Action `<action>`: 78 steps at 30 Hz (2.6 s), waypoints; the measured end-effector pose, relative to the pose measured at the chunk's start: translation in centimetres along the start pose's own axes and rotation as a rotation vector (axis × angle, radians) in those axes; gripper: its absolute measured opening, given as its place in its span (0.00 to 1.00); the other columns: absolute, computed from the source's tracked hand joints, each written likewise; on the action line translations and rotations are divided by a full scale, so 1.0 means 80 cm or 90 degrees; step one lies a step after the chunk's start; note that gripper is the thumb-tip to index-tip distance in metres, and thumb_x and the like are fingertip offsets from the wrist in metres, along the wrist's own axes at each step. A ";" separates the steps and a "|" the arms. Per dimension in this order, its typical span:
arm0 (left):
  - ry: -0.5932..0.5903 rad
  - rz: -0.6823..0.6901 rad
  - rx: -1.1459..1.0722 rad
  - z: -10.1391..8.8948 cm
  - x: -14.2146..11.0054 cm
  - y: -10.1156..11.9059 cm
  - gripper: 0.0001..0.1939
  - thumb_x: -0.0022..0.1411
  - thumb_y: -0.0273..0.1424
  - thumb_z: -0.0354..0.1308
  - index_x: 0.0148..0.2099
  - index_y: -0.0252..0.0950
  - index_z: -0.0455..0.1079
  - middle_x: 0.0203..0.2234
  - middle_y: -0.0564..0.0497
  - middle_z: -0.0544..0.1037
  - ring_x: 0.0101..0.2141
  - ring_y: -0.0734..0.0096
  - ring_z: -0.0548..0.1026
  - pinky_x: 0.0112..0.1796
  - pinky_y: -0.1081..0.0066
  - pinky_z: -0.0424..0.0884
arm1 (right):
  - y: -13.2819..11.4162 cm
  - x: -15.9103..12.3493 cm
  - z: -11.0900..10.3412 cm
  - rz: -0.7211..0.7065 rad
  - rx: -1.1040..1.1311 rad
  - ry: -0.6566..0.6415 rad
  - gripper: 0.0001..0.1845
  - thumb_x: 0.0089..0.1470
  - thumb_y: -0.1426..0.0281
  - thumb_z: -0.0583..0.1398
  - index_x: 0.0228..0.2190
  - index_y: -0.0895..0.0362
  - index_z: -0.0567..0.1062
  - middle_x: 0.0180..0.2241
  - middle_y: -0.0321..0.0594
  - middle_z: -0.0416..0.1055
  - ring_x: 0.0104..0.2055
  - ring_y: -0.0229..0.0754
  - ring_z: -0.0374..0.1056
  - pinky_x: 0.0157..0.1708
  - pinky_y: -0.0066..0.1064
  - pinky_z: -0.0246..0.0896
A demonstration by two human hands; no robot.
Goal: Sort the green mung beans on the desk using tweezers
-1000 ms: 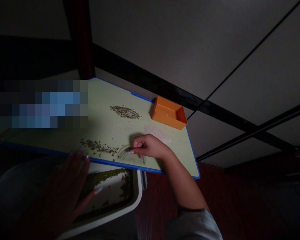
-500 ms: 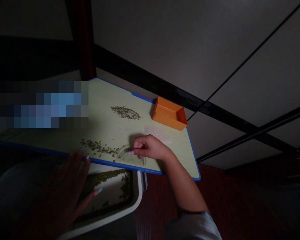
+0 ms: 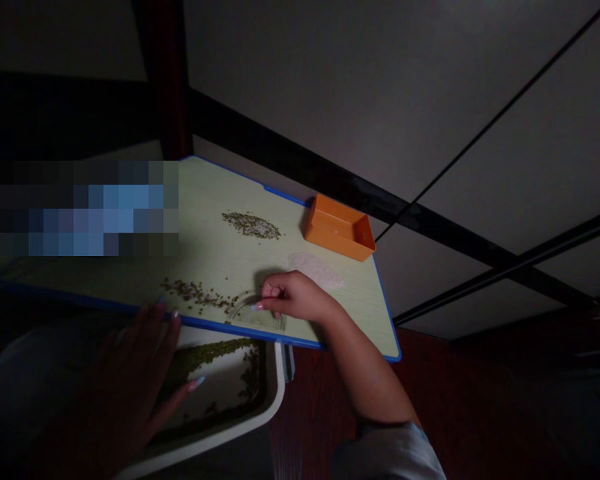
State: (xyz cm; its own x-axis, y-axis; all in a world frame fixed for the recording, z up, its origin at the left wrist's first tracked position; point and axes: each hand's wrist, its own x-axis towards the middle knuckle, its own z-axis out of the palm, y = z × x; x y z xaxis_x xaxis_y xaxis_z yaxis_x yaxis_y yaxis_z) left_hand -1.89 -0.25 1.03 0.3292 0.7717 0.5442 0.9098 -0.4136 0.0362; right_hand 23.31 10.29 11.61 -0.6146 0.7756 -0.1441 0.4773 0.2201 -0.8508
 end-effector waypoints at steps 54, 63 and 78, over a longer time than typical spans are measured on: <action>0.001 0.016 -0.026 0.004 0.001 -0.012 0.43 0.57 0.47 0.47 0.66 0.29 0.39 0.66 0.28 0.49 0.65 0.39 0.50 0.53 0.36 0.63 | 0.016 -0.012 -0.056 -0.020 -0.106 0.088 0.14 0.51 0.68 0.63 0.22 0.58 0.63 0.18 0.28 0.63 0.20 0.30 0.60 0.25 0.24 0.50; -0.017 0.004 -0.031 0.002 0.000 -0.013 0.43 0.57 0.46 0.48 0.66 0.31 0.36 0.67 0.29 0.46 0.66 0.40 0.47 0.54 0.36 0.62 | 0.013 -0.012 -0.050 -0.035 -0.055 -0.002 0.13 0.50 0.69 0.63 0.22 0.58 0.65 0.18 0.28 0.64 0.21 0.30 0.60 0.27 0.24 0.52; -0.026 0.000 -0.036 0.004 -0.001 -0.016 0.43 0.57 0.46 0.49 0.67 0.33 0.35 0.67 0.30 0.44 0.66 0.40 0.47 0.54 0.36 0.62 | 0.008 -0.009 -0.043 -0.034 -0.049 -0.012 0.12 0.50 0.71 0.64 0.22 0.59 0.66 0.17 0.27 0.65 0.21 0.30 0.61 0.26 0.23 0.53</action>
State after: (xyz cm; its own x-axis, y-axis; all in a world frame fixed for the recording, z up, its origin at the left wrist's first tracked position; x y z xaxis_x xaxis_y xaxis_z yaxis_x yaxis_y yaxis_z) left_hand -2.98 0.34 0.64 0.3410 0.7902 0.5092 0.8942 -0.4398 0.0837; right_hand 26.22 11.88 12.91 -0.6511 0.7510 -0.1097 0.4901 0.3056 -0.8163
